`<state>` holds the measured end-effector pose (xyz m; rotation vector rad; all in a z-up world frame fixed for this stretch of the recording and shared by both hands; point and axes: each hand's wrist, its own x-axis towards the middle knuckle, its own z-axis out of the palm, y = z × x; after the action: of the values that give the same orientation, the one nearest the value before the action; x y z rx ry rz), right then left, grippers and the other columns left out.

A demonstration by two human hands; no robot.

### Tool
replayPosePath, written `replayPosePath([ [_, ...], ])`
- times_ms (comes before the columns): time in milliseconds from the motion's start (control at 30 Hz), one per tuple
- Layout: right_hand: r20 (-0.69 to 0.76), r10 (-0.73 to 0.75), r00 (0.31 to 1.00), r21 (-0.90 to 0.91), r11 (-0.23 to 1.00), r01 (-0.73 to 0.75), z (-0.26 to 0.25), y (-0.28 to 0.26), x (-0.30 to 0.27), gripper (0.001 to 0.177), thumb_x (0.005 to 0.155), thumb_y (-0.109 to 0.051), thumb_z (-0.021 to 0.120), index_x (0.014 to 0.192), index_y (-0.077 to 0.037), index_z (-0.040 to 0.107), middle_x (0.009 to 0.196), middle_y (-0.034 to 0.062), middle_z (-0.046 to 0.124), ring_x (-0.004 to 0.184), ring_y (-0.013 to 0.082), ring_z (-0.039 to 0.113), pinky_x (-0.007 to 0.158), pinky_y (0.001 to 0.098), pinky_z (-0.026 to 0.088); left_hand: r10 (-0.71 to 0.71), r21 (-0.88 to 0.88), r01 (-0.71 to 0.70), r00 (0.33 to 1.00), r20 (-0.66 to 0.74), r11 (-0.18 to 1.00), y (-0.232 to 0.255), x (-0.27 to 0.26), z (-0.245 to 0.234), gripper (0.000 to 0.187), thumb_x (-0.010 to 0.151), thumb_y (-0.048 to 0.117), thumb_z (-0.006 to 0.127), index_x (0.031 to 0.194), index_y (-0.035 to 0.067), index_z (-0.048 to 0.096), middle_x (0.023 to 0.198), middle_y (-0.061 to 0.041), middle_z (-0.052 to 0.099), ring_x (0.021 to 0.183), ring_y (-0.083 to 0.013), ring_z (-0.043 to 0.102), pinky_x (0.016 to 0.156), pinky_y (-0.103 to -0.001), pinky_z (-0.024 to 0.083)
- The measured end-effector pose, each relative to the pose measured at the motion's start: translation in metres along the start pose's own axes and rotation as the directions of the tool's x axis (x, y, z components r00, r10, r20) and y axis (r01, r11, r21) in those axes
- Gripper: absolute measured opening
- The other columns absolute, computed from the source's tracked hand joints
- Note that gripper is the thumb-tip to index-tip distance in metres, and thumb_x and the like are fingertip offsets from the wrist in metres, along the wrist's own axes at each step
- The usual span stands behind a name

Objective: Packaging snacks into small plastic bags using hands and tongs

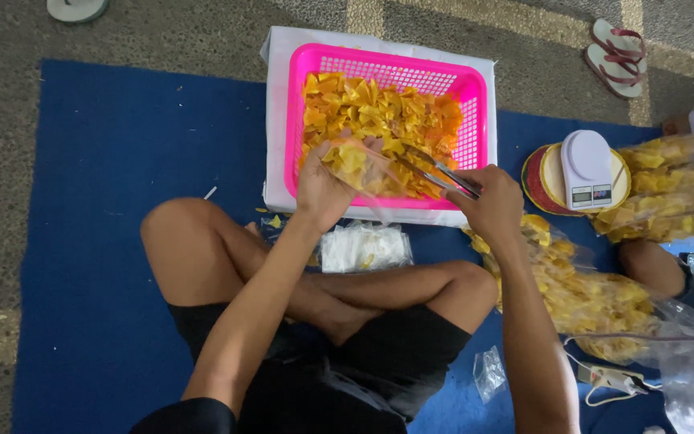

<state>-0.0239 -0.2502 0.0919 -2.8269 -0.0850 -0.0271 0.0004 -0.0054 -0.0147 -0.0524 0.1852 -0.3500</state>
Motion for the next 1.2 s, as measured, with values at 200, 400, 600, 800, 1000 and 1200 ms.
replayPosePath([
  [200, 0.026, 0.019, 0.999, -0.052, 0.998, -0.018, -0.001, 0.001, -0.005, 0.033, 0.073, -0.042, 0.077, 0.096, -0.017, 0.073, 0.078, 0.0108, 0.062, 0.078, 0.0334, 0.061, 0.07, 0.0416, 0.048, -0.003, -0.002, 0.003, 1.0, -0.005, 1.0, 0.001, 0.0, 0.0, 0.046, 0.094, 0.031, 0.045, 0.134, 0.01, 0.042, 0.14, -0.019, 0.04, 0.127, -0.0373, 0.042, 0.105, -0.056, 0.036],
  [400, -0.033, -0.009, 0.999, -0.035, 0.999, 0.008, 0.002, 0.005, -0.015, 0.031, 0.072, -0.039, 0.079, 0.095, -0.019, 0.073, 0.078, 0.0084, 0.062, 0.077, 0.0302, 0.063, 0.069, 0.0386, 0.049, 0.011, -0.018, -0.011, 1.0, 0.011, 1.0, -0.001, 0.003, -0.005, 0.043, 0.091, 0.03, 0.049, 0.129, 0.009, 0.047, 0.138, -0.022, 0.042, 0.126, -0.0388, 0.044, 0.105, -0.059, 0.035],
  [600, -0.075, -0.022, 0.997, 0.002, 1.0, 0.022, -0.004, 0.004, -0.017, 0.028, 0.073, -0.034, 0.08, 0.095, -0.018, 0.073, 0.075, 0.0083, 0.061, 0.074, 0.0285, 0.063, 0.067, 0.0369, 0.049, 0.02, -0.017, -0.02, 1.0, -0.006, 1.0, -0.001, 0.003, -0.005, 0.045, 0.091, 0.03, 0.049, 0.131, 0.009, 0.046, 0.14, -0.021, 0.04, 0.127, -0.0384, 0.042, 0.106, -0.059, 0.033],
  [800, -0.137, -0.001, 0.991, 0.276, 0.96, 0.039, -0.029, -0.011, -0.032, 0.031, 0.077, -0.025, 0.083, 0.101, -0.011, 0.071, 0.077, 0.012, 0.059, 0.073, 0.024, 0.06, 0.062, 0.0272, 0.047, 0.06, -0.025, -0.061, 0.998, -0.01, 0.998, -0.002, 0.003, -0.005, 0.05, 0.091, 0.034, 0.049, 0.135, 0.01, 0.042, 0.143, -0.019, 0.036, 0.13, -0.0365, 0.04, 0.109, -0.056, 0.029],
  [1000, -0.133, 0.088, 0.987, 0.385, 0.922, -0.031, -0.066, -0.056, -0.08, 0.025, 0.078, 0.002, 0.073, 0.101, 0.007, 0.064, 0.076, 0.007, 0.054, 0.061, 0.0118, 0.042, 0.056, 0.0214, 0.034, 0.092, -0.124, -0.071, 0.981, 0.172, 0.99, -0.003, -0.003, -0.006, 0.031, 0.091, 0.025, 0.049, 0.115, 0.005, 0.052, 0.124, -0.026, 0.052, 0.119, -0.0346, 0.049, 0.104, -0.043, 0.036],
  [1200, -0.203, -0.011, 0.979, 0.251, 0.966, 0.063, -0.059, -0.082, -0.099, 0.039, 0.066, -0.006, 0.081, 0.102, 0.002, 0.068, 0.084, 0.0117, 0.058, 0.07, 0.0189, 0.05, 0.065, 0.0268, 0.04, 0.072, -0.146, -0.047, 0.983, 0.168, 0.988, -0.002, 0.001, -0.011, 0.032, 0.091, 0.025, 0.047, 0.114, 0.004, 0.053, 0.127, -0.026, 0.049, 0.123, -0.0361, 0.046, 0.106, -0.044, 0.036],
])
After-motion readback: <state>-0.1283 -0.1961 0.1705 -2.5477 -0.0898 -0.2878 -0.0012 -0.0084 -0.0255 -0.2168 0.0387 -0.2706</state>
